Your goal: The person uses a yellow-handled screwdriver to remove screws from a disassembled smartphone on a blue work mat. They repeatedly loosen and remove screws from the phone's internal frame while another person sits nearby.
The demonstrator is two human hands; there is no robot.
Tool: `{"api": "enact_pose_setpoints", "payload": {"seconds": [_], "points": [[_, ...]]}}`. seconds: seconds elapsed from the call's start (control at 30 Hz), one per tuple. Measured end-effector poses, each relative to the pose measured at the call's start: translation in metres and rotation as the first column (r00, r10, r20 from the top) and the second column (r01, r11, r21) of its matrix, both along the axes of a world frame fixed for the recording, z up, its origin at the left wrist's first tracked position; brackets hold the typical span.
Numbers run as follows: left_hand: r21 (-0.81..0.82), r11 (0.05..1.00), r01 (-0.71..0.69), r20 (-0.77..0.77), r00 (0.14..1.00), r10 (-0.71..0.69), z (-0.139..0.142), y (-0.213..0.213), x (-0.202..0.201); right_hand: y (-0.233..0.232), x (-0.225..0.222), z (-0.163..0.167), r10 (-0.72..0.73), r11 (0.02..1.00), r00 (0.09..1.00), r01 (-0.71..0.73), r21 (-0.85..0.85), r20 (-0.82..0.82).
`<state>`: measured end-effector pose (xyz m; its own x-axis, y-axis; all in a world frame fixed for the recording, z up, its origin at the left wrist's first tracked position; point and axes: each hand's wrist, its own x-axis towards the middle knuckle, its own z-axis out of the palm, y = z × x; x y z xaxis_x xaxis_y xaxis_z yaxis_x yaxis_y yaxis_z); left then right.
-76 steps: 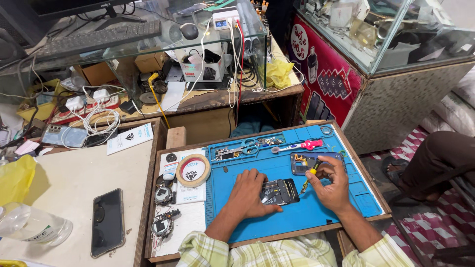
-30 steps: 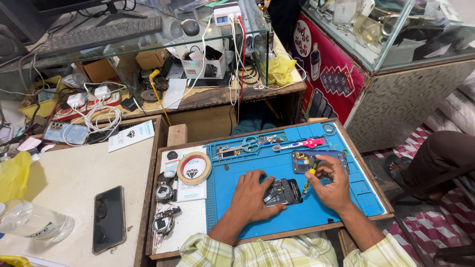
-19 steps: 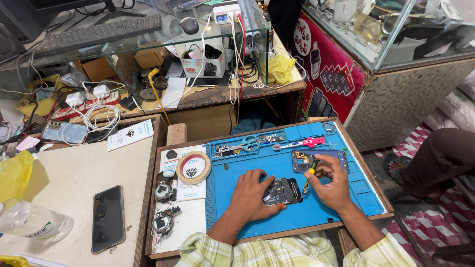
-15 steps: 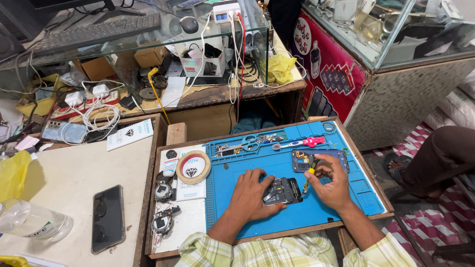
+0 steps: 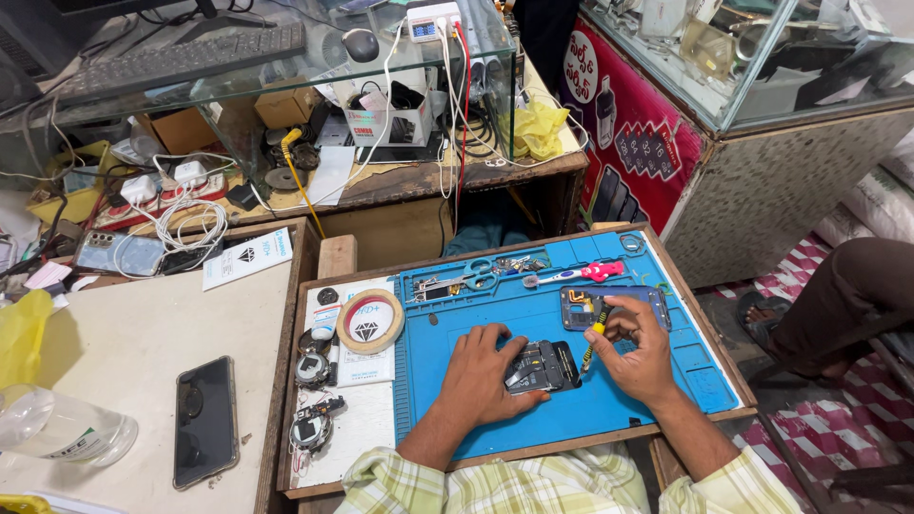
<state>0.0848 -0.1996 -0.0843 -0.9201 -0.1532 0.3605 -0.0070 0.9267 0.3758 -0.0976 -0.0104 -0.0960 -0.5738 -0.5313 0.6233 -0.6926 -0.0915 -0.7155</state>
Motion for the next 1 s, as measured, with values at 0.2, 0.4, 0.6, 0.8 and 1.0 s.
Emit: {"api": "enact_pose_setpoints", "payload": {"seconds": [0.2,0.4,0.6,0.8,1.0], "points": [[0.003,1.000,0.001,-0.013,1.000,-0.001,-0.0011,-0.0007,-0.0024,-0.0008,-0.0029,-0.0032,-0.003,1.000,1.000,0.003,-0.012,0.000],[-0.007,1.000,0.002,-0.026,1.000,-0.002,-0.0031,-0.0011,-0.0035,-0.0005,-0.0047,-0.0053,0.002,1.000,1.000,-0.002,-0.013,-0.008],[-0.024,1.000,0.015,-0.044,0.999,-0.016,-0.0068,-0.0029,-0.0028,-0.0011,-0.0043,-0.0083,0.001,1.000,1.000,-0.002,-0.019,-0.004],[-0.022,0.999,0.030,-0.042,0.999,-0.031,-0.0082,-0.0007,-0.0052,-0.0001,-0.0061,-0.0074,-0.001,0.999,1.000,0.001,-0.047,-0.009],[-0.009,1.000,0.029,-0.059,0.998,-0.029,-0.0027,0.0040,-0.0105,0.0014,-0.0074,-0.0051,-0.002,0.997,1.000,0.003,-0.073,0.018]]}}
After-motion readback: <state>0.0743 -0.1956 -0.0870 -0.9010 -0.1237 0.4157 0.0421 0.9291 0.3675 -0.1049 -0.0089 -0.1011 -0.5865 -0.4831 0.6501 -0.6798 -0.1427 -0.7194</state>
